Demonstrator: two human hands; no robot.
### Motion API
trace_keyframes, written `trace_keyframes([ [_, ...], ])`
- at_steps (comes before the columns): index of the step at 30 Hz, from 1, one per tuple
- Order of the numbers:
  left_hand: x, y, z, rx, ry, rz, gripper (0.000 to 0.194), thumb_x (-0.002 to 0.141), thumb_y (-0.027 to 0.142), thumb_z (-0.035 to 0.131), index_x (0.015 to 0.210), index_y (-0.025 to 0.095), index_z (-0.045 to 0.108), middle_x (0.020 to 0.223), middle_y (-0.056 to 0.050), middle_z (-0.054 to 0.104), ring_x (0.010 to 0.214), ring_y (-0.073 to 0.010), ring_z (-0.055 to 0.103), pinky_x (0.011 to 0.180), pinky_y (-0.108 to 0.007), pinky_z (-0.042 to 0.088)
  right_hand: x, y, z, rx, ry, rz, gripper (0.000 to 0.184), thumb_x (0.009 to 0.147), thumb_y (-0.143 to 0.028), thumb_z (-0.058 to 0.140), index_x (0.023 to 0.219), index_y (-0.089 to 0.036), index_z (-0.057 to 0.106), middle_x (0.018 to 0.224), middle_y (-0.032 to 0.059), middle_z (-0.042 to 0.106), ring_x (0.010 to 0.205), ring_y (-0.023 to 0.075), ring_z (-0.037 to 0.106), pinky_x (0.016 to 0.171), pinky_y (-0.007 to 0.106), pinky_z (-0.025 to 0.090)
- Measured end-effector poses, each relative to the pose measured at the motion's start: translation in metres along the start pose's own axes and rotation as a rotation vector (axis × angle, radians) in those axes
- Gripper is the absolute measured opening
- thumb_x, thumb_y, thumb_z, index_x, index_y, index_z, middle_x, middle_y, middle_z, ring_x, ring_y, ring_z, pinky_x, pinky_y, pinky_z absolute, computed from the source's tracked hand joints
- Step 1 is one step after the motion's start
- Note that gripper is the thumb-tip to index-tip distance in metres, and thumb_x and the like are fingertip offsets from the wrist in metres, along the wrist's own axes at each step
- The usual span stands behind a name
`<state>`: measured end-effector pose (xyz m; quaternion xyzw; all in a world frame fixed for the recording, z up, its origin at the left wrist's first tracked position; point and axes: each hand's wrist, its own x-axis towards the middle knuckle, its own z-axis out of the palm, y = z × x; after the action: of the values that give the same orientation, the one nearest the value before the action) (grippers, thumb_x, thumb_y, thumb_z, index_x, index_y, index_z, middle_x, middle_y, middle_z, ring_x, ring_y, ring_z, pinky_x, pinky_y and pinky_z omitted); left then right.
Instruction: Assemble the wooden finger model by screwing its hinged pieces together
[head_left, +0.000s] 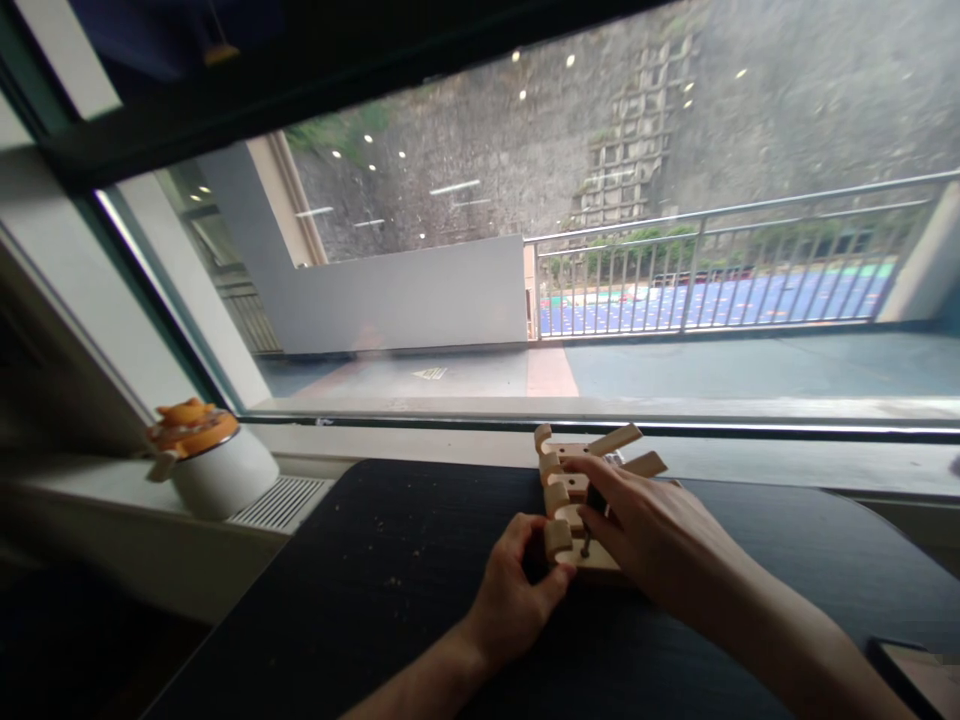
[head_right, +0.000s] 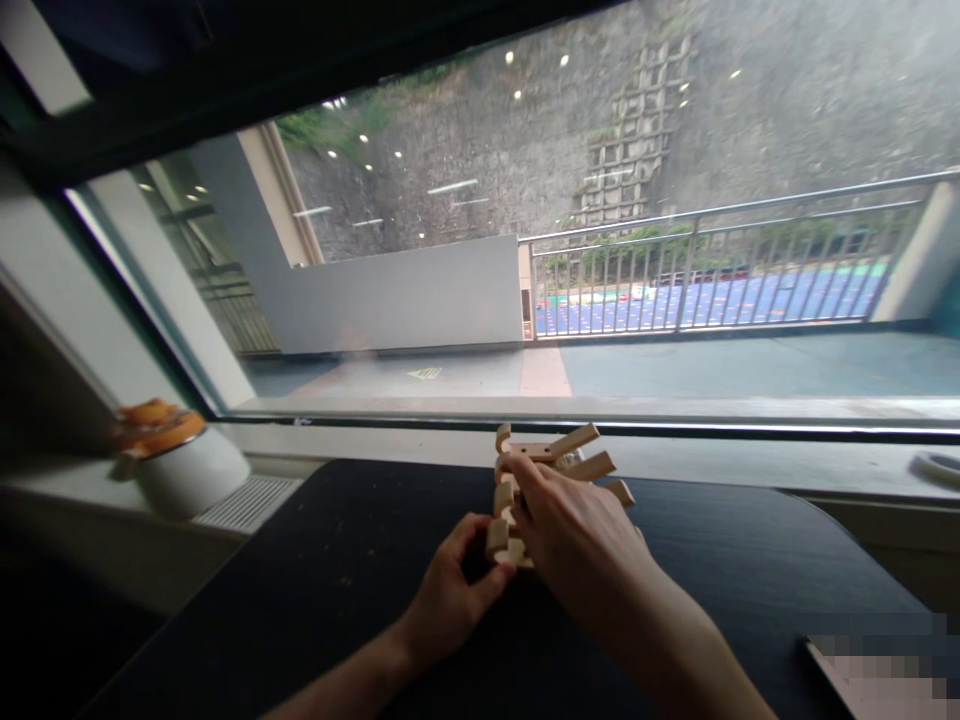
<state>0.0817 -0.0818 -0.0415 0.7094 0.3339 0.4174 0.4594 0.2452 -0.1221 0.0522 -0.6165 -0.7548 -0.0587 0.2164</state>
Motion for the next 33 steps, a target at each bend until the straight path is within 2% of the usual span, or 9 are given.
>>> trace_keyframes([
  [2,0.0,-0.001,0.0,0.013,0.002,-0.002,0.024,0.077,0.018,0.064,0.099,0.016,0.055,0.091,-0.003,0.063,0.083,-0.0165,0.059,0.077,-0.027,0.048,0.002,-0.002,-0.002,-0.009,-0.008,0.023,0.012,0.088,-0.025,0.05,0.096,-0.025,0.058,0.084,-0.0001,0.072,0.067,0.0212,0.066,0.053,0.028,0.027],
  [3,0.0,-0.001,-0.001,0.022,0.005,0.0,0.024,0.077,0.019,0.064,0.099,0.016,0.055,0.09,-0.003,0.063,0.082,-0.0164,0.058,0.076,-0.027,0.047,0.003,-0.003,-0.003,-0.021,-0.013,0.042,0.009,0.088,-0.026,0.049,0.086,-0.024,0.057,0.076,-0.0002,0.07,0.064,0.0208,0.065,0.052,0.027,0.027],
  [7,-0.001,0.0,-0.001,0.027,0.006,0.001,0.023,0.077,0.019,0.064,0.098,0.016,0.055,0.089,-0.003,0.062,0.081,-0.016,0.058,0.076,-0.026,0.048,0.008,-0.007,-0.004,-0.079,-0.008,0.137,0.016,0.086,-0.029,0.051,0.072,-0.022,0.053,0.061,-0.0002,0.066,0.06,0.0197,0.064,0.05,0.027,0.023],
  [12,-0.001,0.001,0.0,0.002,0.006,0.01,0.022,0.078,0.02,0.063,0.099,0.016,0.055,0.09,-0.002,0.062,0.082,-0.0159,0.059,0.076,-0.026,0.048,0.005,-0.01,-0.009,-0.082,-0.038,0.144,0.014,0.088,-0.032,0.046,0.085,-0.023,0.056,0.066,0.0005,0.068,0.061,0.0212,0.065,0.05,0.027,0.021],
  [16,-0.001,0.0,0.0,-0.001,0.012,0.02,0.023,0.078,0.02,0.063,0.099,0.017,0.055,0.09,-0.002,0.062,0.082,-0.0156,0.059,0.076,-0.026,0.048,-0.002,-0.008,-0.01,0.0,-0.015,0.051,0.03,0.085,-0.024,0.048,0.114,-0.027,0.055,0.106,0.0034,0.07,0.081,0.0231,0.067,0.055,0.028,0.028],
  [19,-0.001,0.0,0.0,-0.006,0.008,0.016,0.023,0.078,0.019,0.063,0.1,0.016,0.055,0.091,-0.003,0.063,0.082,-0.016,0.059,0.077,-0.027,0.048,-0.003,-0.004,-0.009,0.045,-0.023,0.002,0.042,0.085,-0.017,0.044,0.125,-0.03,0.049,0.114,0.0026,0.068,0.084,0.0221,0.067,0.057,0.028,0.032],
  [23,-0.001,0.0,0.0,-0.008,0.001,0.004,0.023,0.078,0.019,0.064,0.099,0.016,0.055,0.091,-0.003,0.063,0.082,-0.0162,0.059,0.076,-0.026,0.048,-0.001,-0.003,-0.01,0.014,-0.048,0.032,0.023,0.086,-0.019,0.048,0.104,-0.026,0.059,0.096,0.002,0.072,0.072,0.0208,0.066,0.055,0.027,0.03],
  [27,-0.001,0.003,-0.001,0.01,0.006,0.004,0.023,0.077,0.019,0.064,0.098,0.016,0.056,0.09,-0.003,0.063,0.082,-0.016,0.059,0.076,-0.026,0.048,0.002,-0.005,-0.012,-0.016,-0.067,0.096,0.004,0.083,-0.024,0.054,0.085,-0.024,0.058,0.075,-0.0005,0.07,0.065,0.0203,0.064,0.052,0.026,0.027],
  [33,-0.001,0.003,-0.001,0.017,0.007,0.007,0.022,0.077,0.02,0.064,0.098,0.016,0.056,0.091,-0.003,0.063,0.084,-0.0165,0.059,0.078,-0.026,0.047,0.005,-0.008,-0.009,-0.078,-0.05,0.171,0.017,0.086,-0.033,0.053,0.074,-0.021,0.052,0.064,0.0015,0.066,0.061,0.0202,0.063,0.049,0.027,0.021],
])
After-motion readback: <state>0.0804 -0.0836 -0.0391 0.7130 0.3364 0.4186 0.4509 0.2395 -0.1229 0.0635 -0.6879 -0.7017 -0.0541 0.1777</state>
